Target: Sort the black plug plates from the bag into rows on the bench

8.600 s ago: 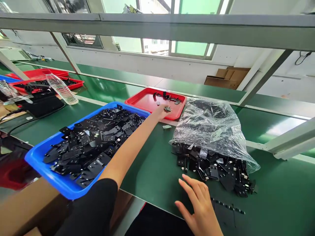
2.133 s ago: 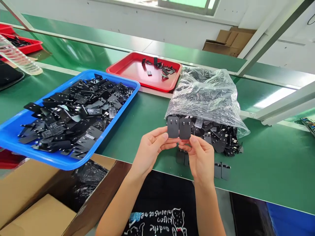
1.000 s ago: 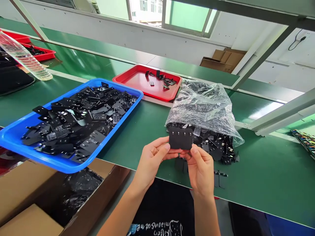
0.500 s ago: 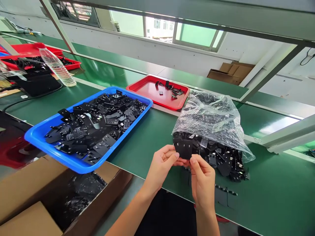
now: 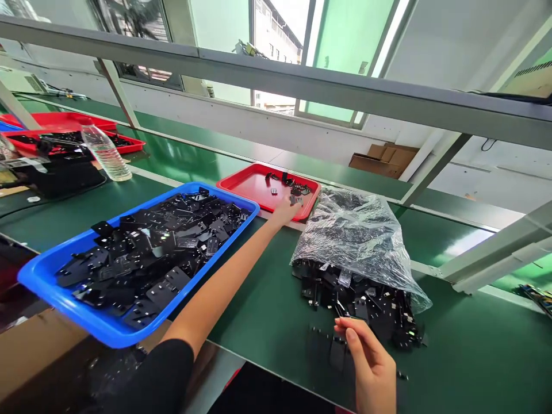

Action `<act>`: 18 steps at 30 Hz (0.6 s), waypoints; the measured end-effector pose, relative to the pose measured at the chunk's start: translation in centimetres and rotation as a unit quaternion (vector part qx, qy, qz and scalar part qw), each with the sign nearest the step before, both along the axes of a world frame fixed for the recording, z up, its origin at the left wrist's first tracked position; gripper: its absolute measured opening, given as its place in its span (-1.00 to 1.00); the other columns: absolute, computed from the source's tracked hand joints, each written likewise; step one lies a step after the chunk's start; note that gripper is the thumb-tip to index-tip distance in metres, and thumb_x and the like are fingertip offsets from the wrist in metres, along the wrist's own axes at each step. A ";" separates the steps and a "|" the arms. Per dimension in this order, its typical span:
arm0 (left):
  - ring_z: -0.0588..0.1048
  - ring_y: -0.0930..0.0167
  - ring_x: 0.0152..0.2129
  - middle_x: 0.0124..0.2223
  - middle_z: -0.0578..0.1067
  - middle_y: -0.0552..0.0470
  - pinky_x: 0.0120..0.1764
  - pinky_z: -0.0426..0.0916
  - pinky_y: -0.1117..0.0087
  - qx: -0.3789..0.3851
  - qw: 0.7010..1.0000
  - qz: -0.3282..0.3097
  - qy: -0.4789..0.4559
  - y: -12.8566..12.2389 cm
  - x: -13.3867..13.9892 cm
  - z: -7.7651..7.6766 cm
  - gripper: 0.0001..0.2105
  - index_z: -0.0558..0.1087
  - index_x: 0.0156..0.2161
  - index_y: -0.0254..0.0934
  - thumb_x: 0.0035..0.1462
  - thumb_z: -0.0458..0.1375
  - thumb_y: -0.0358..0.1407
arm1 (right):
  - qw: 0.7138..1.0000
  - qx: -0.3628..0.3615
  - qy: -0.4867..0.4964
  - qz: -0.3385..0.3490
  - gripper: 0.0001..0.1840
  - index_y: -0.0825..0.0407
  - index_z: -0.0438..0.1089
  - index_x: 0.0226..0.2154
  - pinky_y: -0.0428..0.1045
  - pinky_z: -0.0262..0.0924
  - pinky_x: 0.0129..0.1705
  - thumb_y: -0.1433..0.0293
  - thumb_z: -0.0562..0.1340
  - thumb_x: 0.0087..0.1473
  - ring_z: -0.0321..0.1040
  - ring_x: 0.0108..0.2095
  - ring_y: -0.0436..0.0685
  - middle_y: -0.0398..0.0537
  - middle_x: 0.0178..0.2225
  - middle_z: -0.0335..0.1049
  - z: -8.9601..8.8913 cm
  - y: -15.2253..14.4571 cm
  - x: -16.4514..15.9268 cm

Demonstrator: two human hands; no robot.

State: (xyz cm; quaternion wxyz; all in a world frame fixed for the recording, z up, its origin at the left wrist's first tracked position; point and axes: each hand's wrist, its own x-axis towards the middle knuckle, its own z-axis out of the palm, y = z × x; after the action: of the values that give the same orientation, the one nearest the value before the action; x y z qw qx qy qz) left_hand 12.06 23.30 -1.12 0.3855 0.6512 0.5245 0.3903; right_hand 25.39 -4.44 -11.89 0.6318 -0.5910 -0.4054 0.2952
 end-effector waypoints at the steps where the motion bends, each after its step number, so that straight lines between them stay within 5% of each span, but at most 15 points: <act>1: 0.43 0.25 0.00 0.07 0.44 -0.12 0.09 0.30 0.05 0.007 0.999 -0.027 0.028 -1.4 -0.4 -0.5 -0.69 0.41 0.02 -0.33 0.21 0.19 -0.24 | 1.000 -0.002 -0.031 -0.001 -0.75 0.00 0.54 -0.33 -0.06 0.41 -0.25 0.18 0.25 0.13 0.47 -0.29 0.10 -0.05 -0.31 0.52 0.0 -0.5 0.4; 5: 0.39 0.29 0.03 0.04 0.49 -0.01 0.17 0.18 0.20 0.024 0.985 -0.144 0.096 -9.8 -2.8 -3.4 -0.73 0.46 0.01 -0.20 0.20 0.15 -0.28 | 0.978 -0.003 -0.210 0.005 -0.82 -0.03 0.52 -0.30 -0.02 0.41 -0.20 0.26 0.21 0.18 0.48 -0.28 0.10 -0.07 -0.30 0.53 -0.2 -2.1 3.0; 9: 0.32 0.28 0.02 -0.03 0.47 -0.02 0.09 0.28 0.22 0.103 0.937 -0.289 0.167 -16.9 -4.8 -6.7 -0.70 0.44 0.02 -0.18 0.20 0.16 -0.20 | 0.905 -0.018 -0.420 0.064 -0.65 -0.07 0.38 0.00 0.36 0.11 0.19 0.22 0.23 0.17 0.40 -0.02 0.25 0.01 -0.08 0.49 -0.7 -2.8 5.1; 14: 0.21 0.16 0.10 0.13 0.32 -0.13 0.12 0.26 0.05 0.104 0.916 -0.308 0.237 -19.7 -4.4 -11.9 -0.37 0.28 0.19 -0.19 0.00 0.33 -0.21 | 0.817 -0.103 -0.550 0.138 -0.33 -0.01 0.04 0.26 0.56 -0.11 0.21 0.23 0.24 0.18 0.17 0.19 0.36 0.14 0.15 0.30 -0.9 -2.7 5.2; 18: 0.23 0.11 0.07 0.10 0.32 -0.18 0.10 0.21 -0.01 0.137 0.906 -0.298 0.268 -19.7 -3.2 -13.0 -0.36 0.27 0.19 -0.25 0.01 0.33 -0.16 | 0.803 -0.118 -0.567 0.140 -0.30 0.02 0.01 0.26 0.55 -0.10 0.21 0.26 0.26 0.16 0.13 0.20 0.34 0.16 0.17 0.25 -0.8 -2.7 4.7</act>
State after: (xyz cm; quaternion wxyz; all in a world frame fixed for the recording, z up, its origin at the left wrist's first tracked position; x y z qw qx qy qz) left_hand 8.84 3.58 -14.07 0.2355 0.9036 0.3309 0.1365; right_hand 30.13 -7.13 -12.72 0.1667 -0.6597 -0.7318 0.0377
